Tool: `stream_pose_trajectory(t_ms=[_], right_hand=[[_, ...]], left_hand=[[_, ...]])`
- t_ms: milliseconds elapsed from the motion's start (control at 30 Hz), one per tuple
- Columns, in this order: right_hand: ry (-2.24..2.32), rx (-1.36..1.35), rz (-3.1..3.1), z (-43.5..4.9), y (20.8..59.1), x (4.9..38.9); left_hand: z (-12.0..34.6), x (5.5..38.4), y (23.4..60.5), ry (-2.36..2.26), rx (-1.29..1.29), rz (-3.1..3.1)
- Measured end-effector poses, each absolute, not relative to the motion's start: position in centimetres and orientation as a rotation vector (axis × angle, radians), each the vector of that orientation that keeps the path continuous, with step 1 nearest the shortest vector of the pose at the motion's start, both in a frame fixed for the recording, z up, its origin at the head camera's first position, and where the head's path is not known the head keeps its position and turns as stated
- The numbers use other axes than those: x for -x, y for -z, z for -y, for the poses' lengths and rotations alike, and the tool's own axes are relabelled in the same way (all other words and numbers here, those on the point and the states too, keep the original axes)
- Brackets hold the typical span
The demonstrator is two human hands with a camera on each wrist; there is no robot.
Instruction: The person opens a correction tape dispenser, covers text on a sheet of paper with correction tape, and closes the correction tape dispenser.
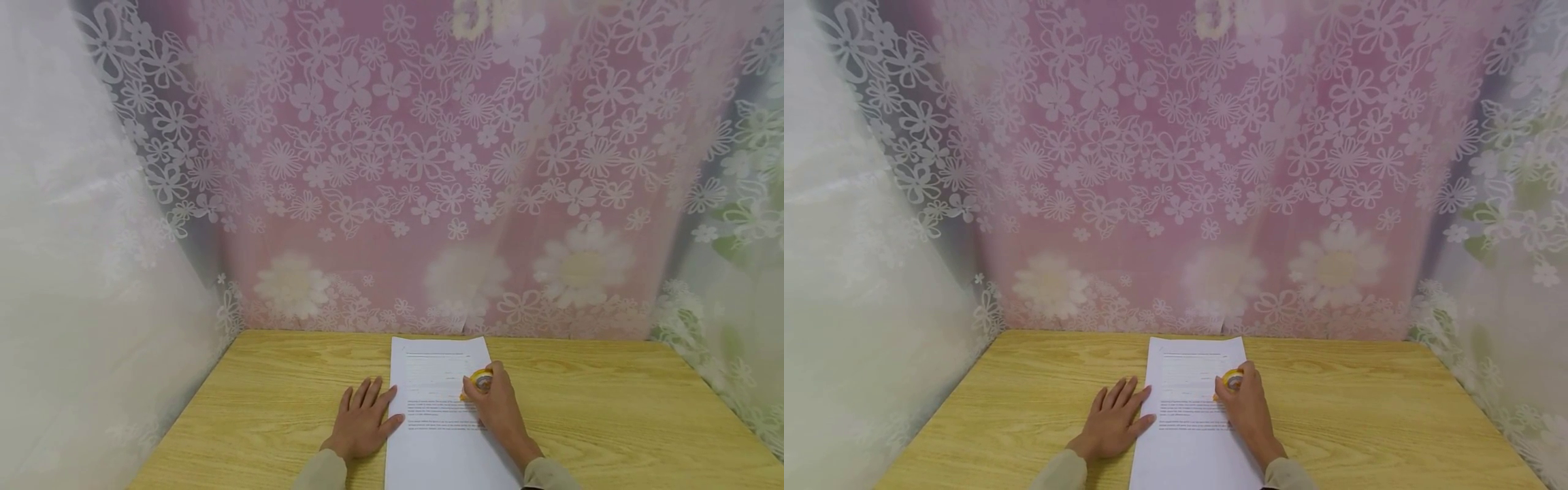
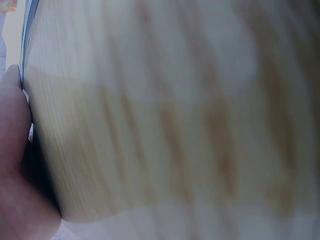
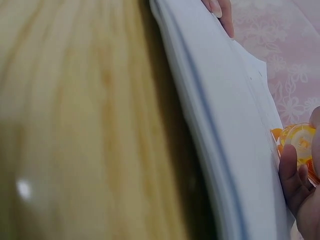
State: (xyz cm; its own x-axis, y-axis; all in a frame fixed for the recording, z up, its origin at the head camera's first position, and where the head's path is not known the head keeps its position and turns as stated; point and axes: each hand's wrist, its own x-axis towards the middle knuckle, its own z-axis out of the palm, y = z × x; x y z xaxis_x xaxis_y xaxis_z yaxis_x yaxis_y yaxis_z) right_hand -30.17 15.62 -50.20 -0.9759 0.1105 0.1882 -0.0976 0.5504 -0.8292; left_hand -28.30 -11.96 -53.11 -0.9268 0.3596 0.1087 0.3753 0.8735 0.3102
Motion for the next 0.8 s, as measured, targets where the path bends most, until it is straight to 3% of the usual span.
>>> stream_pose_trajectory(t_ms=[800], right_hand=[[-1.393, -0.009, 2.534, -16.31, 50.28, 30.07]], left_hand=[[11.99, 28.22, 53.15, 0.522, 0.593, 2.984]])
